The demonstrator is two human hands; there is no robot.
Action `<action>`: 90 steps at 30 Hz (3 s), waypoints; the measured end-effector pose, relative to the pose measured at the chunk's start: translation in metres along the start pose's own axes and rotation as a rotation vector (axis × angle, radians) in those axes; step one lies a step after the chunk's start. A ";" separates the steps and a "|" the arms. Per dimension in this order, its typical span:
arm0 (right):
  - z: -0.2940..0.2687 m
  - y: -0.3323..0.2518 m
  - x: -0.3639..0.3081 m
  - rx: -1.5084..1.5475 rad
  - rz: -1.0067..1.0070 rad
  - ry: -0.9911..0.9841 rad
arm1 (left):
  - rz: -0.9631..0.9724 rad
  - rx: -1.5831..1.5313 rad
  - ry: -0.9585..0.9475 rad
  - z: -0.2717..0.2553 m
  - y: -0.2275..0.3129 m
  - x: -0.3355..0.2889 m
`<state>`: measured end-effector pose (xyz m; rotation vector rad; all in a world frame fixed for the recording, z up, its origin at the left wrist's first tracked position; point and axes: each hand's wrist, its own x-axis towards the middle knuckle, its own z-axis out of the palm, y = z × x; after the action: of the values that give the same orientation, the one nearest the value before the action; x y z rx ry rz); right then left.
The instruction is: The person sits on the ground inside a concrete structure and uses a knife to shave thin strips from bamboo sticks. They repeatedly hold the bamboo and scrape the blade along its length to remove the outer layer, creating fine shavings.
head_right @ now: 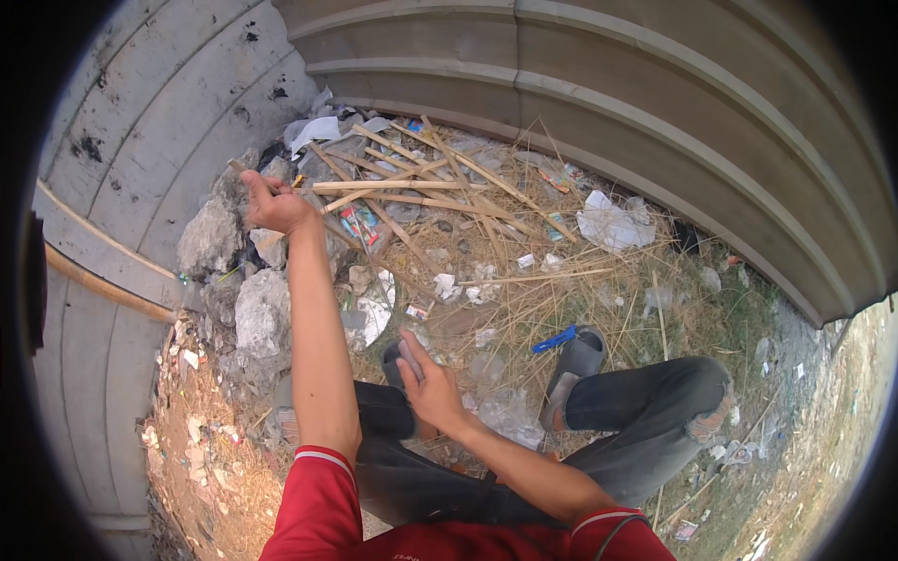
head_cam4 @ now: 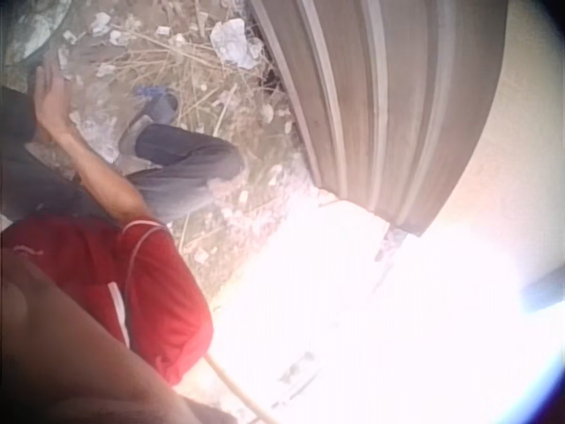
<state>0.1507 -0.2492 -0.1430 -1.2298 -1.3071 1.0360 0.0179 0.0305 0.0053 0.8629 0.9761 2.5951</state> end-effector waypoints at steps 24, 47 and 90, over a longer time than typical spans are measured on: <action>-0.019 0.149 -0.057 -0.082 0.508 0.077 | 0.060 -0.022 0.004 -0.005 -0.003 0.007; -0.029 0.060 0.008 -0.127 -0.048 0.290 | -0.448 -0.466 -0.690 -0.040 0.005 0.032; -0.078 -0.113 0.007 0.258 0.089 0.017 | -0.641 -0.726 -1.024 -0.039 0.002 0.023</action>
<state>0.2154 -0.2591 -0.0218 -1.1053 -1.0750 1.2142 -0.0240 0.0181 -0.0068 1.1661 -0.0247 1.4186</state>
